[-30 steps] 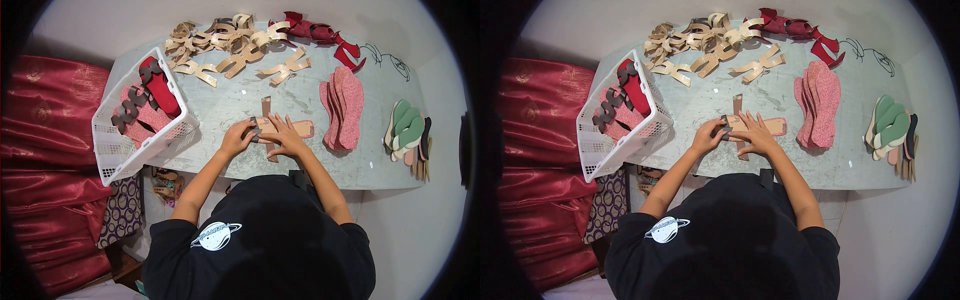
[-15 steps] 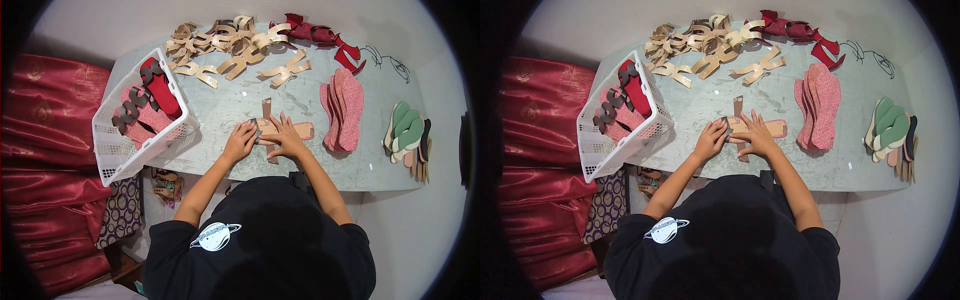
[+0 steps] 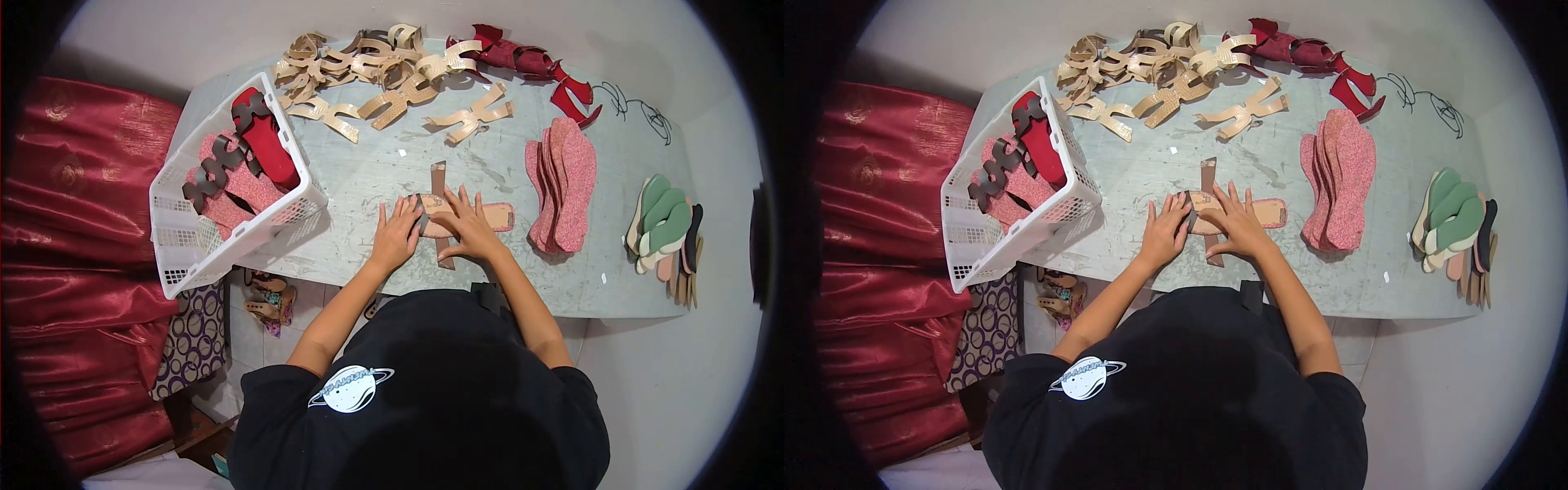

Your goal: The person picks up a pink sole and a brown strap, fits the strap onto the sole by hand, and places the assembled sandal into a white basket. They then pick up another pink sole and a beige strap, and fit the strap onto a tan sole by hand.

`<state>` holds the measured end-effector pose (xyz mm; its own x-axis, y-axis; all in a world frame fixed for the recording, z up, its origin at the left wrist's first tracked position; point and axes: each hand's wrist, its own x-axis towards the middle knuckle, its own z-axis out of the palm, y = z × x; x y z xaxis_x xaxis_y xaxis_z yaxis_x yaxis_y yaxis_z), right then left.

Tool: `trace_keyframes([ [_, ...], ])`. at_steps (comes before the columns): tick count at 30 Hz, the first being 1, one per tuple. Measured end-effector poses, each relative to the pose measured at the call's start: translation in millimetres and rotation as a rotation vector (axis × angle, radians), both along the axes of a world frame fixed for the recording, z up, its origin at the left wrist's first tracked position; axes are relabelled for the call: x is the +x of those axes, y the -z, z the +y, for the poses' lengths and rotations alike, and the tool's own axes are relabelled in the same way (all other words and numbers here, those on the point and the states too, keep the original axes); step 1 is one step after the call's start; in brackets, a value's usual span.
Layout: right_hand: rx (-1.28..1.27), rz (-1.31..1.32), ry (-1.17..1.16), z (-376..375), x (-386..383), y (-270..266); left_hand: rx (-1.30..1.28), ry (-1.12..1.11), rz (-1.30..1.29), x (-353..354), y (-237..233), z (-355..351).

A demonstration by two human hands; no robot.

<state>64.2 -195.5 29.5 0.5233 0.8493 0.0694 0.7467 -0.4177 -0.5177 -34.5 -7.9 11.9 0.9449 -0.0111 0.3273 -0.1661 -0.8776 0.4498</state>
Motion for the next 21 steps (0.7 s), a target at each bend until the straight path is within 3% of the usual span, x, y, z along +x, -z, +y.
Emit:
trace_keyframes([
  [6,0.08,0.041,0.058,1.6,29.2,8.7,0.073,-0.088,0.044,-0.9,3.5,-7.8],
  [8,0.218,0.125,0.143,7.2,42.7,9.7,0.034,-0.122,0.044,-2.3,5.8,-9.1],
  [21,0.106,0.122,0.123,41.8,81.7,16.9,-0.051,-0.191,0.066,-2.6,7.8,-10.5],
])
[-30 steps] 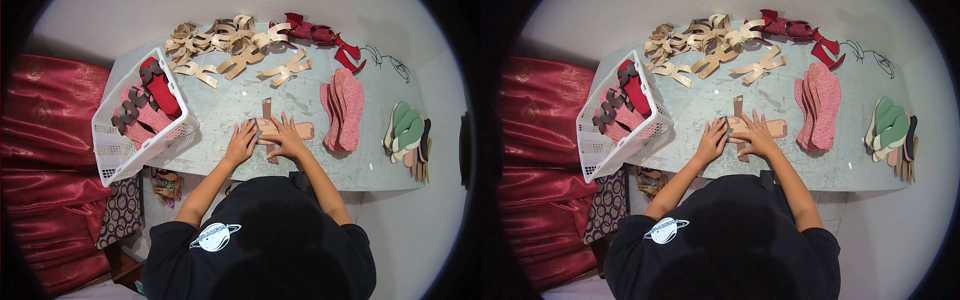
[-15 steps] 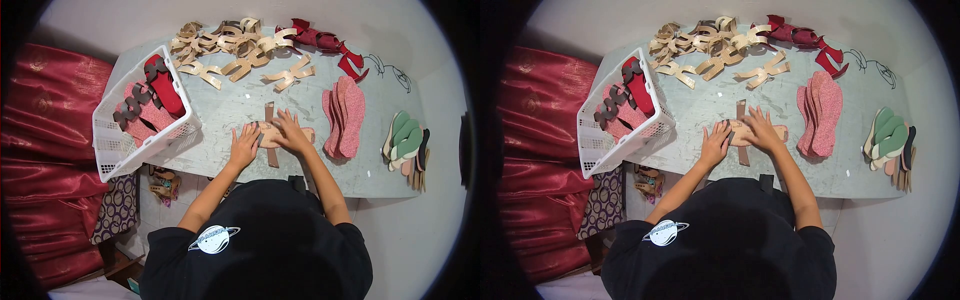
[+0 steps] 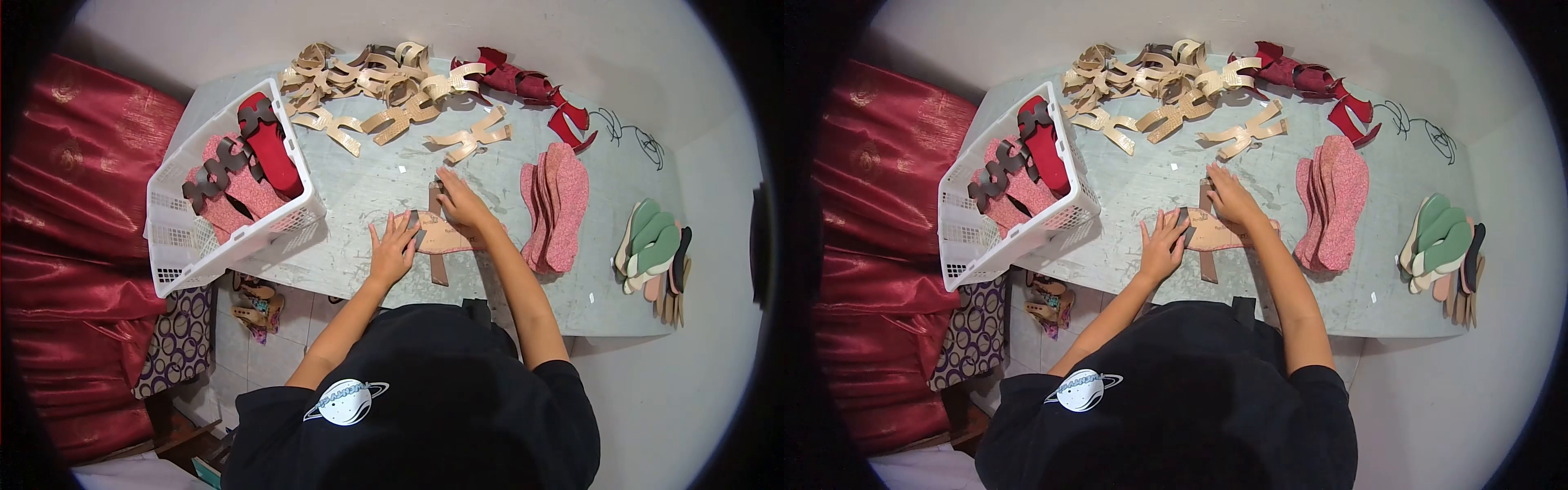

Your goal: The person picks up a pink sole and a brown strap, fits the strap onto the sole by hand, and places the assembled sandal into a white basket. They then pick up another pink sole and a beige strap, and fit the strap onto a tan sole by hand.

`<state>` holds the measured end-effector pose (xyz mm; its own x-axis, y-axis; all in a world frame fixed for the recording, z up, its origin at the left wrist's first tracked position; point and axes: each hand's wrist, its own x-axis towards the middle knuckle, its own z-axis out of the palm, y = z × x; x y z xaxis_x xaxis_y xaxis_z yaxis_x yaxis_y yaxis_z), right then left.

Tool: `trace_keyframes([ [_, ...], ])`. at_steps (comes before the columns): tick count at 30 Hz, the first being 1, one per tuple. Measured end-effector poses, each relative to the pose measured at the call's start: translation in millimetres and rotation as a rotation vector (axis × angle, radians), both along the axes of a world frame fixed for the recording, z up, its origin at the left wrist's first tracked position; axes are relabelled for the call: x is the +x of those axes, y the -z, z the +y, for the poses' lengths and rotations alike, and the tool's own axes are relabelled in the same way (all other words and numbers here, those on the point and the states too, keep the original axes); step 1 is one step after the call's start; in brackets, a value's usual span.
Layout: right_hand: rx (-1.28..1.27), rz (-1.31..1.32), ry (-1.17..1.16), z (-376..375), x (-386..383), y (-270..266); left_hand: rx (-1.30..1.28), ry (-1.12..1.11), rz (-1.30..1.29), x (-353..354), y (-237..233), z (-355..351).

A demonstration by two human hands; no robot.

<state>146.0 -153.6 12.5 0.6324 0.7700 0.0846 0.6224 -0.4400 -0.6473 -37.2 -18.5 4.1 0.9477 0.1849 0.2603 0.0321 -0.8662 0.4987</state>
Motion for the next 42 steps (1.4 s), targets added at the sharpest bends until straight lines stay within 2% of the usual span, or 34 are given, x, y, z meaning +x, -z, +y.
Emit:
trace_keyframes([
  [4,-0.062,-0.059,-0.025,-0.2,0.3,-14.9,0.005,0.004,-0.005,0.1,0.0,0.0],
  [6,0.135,0.111,-0.003,-2.1,-0.5,-23.7,0.019,-0.001,0.002,0.0,-0.1,0.4],
  [7,0.123,0.11,-0.007,-2.4,-0.4,-22.4,0.008,-0.006,0.001,-0.1,-0.4,0.5],
  [9,0.286,0.03,-0.044,-2.5,-0.8,-24.2,0.014,-0.004,0.008,0.1,-0.2,0.7],
  [10,0.271,0.027,-0.051,-2.6,-2.4,-26.2,0.012,-0.006,0.01,0.4,0.4,1.2],
  [12,0.241,0.204,-0.008,-3.0,-8.6,-29.5,-0.005,-0.011,0.01,-0.3,0.2,1.8],
  [15,0.297,0.235,-0.006,-0.4,-13.8,-35.7,-0.008,-0.018,0.015,0.2,0.0,3.0],
  [19,0.244,0.331,0.03,0.4,-18.1,-40.6,-0.007,-0.022,0.013,0.2,-1.9,2.9],
  [21,0.244,0.311,0.097,2.0,-21.9,-43.3,-0.004,-0.028,0.022,0.1,-2.5,2.7],
  [31,0.106,0.207,0.075,-2.7,-45.9,-62.4,0.015,-0.013,0.022,0.6,1.4,4.1],
  [36,0.005,0.027,0.047,3.3,-67.5,-63.2,0.009,-0.016,0.029,-0.1,1.3,5.0],
  [42,-0.004,-0.115,0.055,-2.0,-94.9,-43.3,0.013,-0.008,0.036,0.6,1.7,5.2],
])
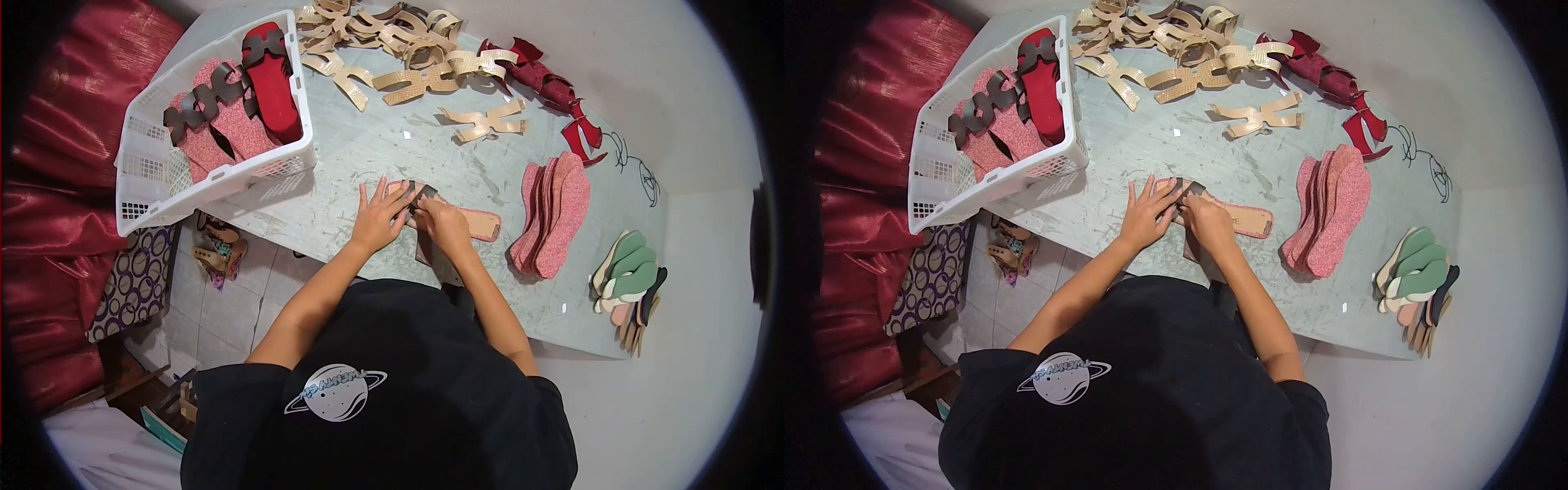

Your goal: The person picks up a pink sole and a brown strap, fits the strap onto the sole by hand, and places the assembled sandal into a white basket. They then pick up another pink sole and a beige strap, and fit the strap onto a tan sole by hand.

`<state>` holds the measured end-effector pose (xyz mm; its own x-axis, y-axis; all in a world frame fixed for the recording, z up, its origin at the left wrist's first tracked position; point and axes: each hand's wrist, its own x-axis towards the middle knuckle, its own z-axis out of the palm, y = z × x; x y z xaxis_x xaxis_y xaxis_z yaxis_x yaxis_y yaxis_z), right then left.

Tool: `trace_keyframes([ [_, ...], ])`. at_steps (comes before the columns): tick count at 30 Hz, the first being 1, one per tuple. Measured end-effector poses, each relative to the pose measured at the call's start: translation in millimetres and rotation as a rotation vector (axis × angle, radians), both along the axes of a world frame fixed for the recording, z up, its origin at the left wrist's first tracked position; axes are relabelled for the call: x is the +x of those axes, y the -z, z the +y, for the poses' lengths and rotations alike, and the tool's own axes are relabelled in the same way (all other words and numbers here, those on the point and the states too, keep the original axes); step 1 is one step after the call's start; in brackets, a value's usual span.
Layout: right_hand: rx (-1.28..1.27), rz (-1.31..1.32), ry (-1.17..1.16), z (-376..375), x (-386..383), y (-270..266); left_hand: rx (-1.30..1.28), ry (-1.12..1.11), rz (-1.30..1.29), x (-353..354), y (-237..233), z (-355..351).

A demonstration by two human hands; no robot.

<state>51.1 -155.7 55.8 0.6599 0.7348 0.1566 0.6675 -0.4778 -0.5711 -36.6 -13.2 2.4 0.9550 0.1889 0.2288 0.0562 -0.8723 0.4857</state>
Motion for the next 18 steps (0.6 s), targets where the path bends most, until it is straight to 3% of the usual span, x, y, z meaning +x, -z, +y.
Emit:
trace_keyframes([
  [7,0.082,-0.074,-0.021,-2.1,-6.5,20.0,0.007,0.002,-0.003,0.2,-0.1,-0.4],
  [9,0.022,-0.247,-0.036,0.4,-8.2,26.5,0.012,0.006,-0.003,0.8,-0.7,0.8],
  [18,-0.03,-0.213,-0.034,0.5,-15.2,26.1,-0.009,0.009,-0.032,1.3,-2.6,0.2],
])
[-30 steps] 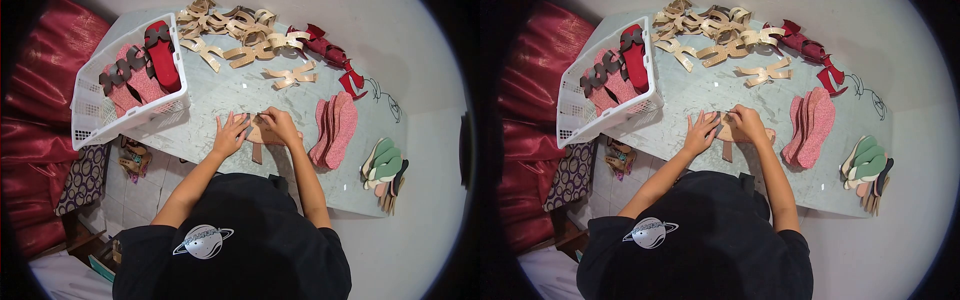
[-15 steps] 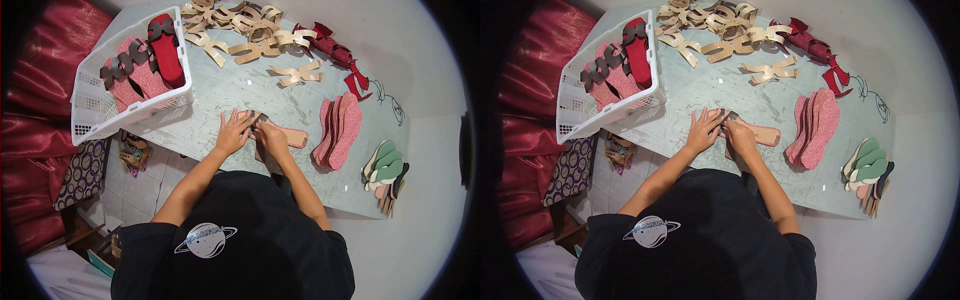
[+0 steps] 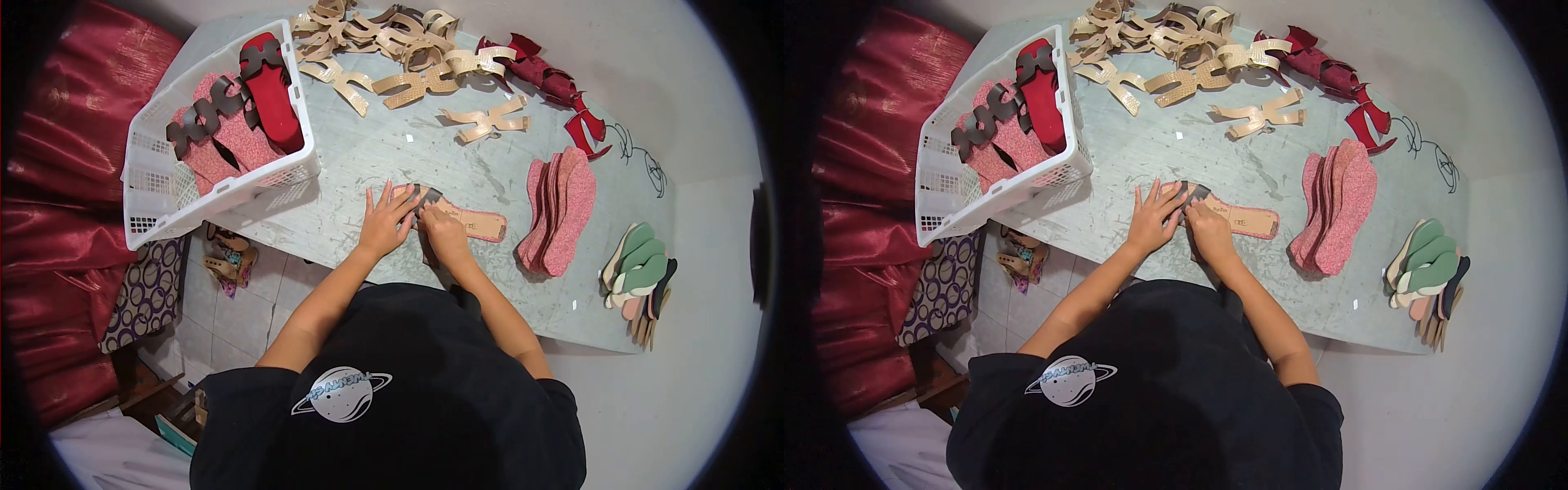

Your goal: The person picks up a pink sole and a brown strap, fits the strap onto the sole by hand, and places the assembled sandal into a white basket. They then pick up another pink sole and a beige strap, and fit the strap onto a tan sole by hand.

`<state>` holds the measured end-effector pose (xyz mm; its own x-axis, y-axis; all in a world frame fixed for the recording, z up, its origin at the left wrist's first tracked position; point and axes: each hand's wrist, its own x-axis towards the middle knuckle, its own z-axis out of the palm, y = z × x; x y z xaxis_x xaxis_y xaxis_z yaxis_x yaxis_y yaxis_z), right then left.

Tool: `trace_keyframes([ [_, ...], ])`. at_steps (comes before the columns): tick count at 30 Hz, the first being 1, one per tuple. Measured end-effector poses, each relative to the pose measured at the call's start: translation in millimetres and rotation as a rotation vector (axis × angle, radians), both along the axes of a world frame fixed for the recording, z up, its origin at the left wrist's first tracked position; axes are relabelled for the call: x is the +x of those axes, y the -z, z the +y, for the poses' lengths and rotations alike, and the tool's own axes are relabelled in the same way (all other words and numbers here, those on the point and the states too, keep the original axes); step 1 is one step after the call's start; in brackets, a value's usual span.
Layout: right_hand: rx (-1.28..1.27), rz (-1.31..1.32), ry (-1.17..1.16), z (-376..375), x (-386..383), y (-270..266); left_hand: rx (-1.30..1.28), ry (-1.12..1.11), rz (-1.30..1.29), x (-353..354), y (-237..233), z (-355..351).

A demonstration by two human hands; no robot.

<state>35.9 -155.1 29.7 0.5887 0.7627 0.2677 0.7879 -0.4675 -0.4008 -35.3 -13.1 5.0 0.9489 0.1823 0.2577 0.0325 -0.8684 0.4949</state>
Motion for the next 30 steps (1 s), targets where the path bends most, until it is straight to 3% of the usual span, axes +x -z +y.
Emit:
trace_keyframes([
  [30,0.036,-0.139,0.053,5.0,-10.0,16.7,0.031,-0.005,0.025,-0.5,3.2,-2.8],
])
